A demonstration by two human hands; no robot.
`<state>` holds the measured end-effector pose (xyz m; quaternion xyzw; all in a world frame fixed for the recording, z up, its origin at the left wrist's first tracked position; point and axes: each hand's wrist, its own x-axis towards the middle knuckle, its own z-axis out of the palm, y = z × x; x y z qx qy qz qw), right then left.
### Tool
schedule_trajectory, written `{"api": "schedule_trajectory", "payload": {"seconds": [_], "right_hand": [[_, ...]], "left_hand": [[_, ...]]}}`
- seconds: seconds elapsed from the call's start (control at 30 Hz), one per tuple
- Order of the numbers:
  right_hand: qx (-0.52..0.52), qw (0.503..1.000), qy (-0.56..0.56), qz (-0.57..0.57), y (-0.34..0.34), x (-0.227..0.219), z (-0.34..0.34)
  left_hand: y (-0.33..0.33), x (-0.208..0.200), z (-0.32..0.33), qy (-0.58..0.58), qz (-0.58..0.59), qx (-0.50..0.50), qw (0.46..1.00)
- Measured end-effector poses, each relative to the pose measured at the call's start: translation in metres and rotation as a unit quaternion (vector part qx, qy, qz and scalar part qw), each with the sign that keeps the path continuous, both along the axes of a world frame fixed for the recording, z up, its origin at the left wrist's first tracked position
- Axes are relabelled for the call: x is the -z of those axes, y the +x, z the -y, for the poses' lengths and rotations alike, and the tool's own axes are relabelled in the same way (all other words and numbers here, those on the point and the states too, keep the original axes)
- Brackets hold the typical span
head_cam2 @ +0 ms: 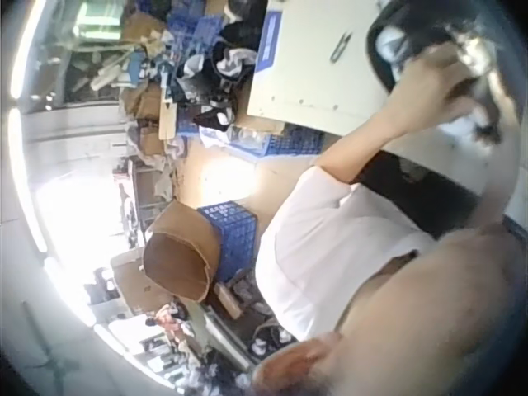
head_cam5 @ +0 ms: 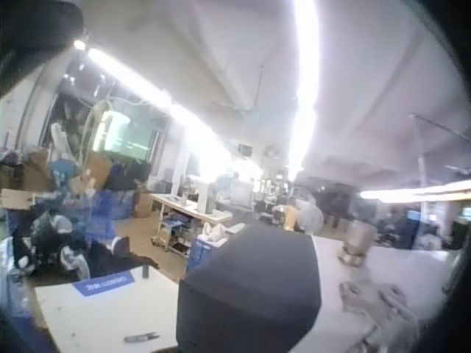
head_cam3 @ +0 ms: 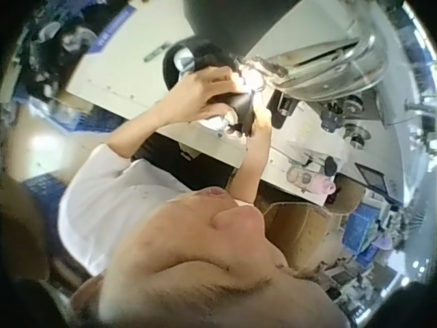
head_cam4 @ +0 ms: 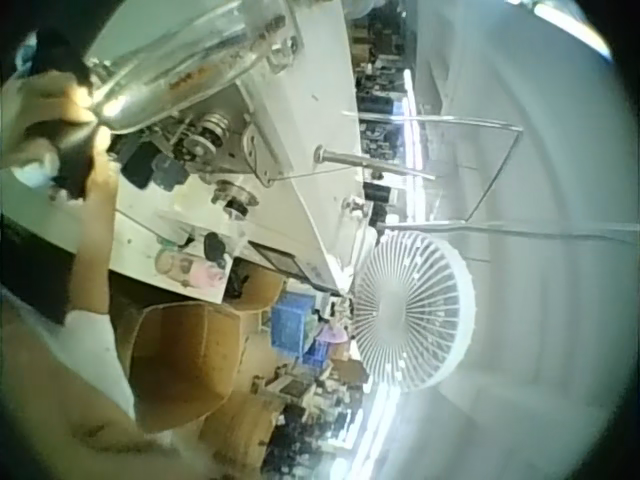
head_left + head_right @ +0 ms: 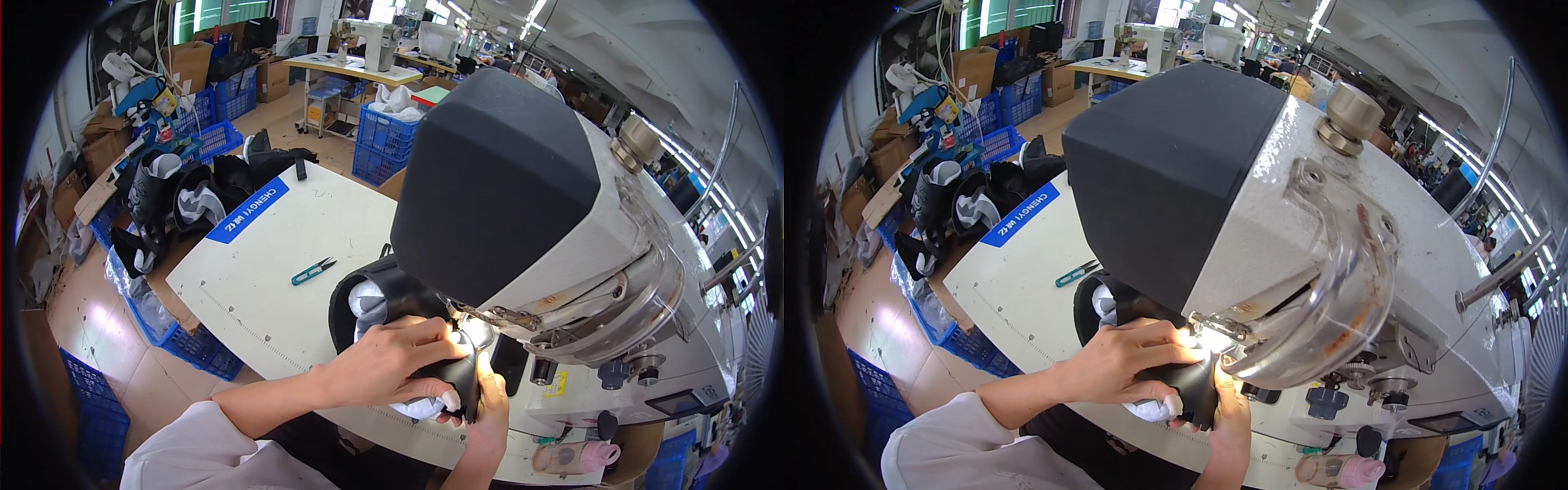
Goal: The person picks up a shoe upper component, sews along its seams using a sewing machine, and trims thread from the component using thread snips.
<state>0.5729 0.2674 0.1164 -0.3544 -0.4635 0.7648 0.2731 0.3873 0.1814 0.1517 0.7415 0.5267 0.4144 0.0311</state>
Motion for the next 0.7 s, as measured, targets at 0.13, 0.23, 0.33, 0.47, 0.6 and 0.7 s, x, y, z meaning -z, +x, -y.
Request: {"api": "schedule_trajectory", "payload": {"seconds": [0.13,0.23,0.33,0.47,0.6,0.7], "right_hand": [[0.143,0.944,0.271,0.118,0.046,-0.026,0.015],[0.479,0.797,0.348,0.121,0.127,-0.069,0.036],[0.653,0.415,0.589,0.234,0.213,-0.112,-0.003],[0.649,0.426,0.552,0.304,0.310,-0.151,-0.089],[0.629,0.530,0.450,0.346,0.373,-0.162,-0.153],[0.625,0.538,0.435,0.362,0.397,-0.163,-0.178]], "left_hand": [[-0.001,-0.002,0.004,-0.039,0.025,0.025,0.999],[0.004,0.006,0.003,-0.039,0.012,0.009,0.999],[0.011,0.019,-0.005,0.080,-0.032,-0.059,0.995],[0.017,0.034,-0.021,0.213,-0.072,-0.111,0.968],[0.016,0.038,-0.027,0.252,-0.074,-0.117,0.958],[0.016,0.036,-0.028,0.254,-0.078,-0.118,0.957]]}}
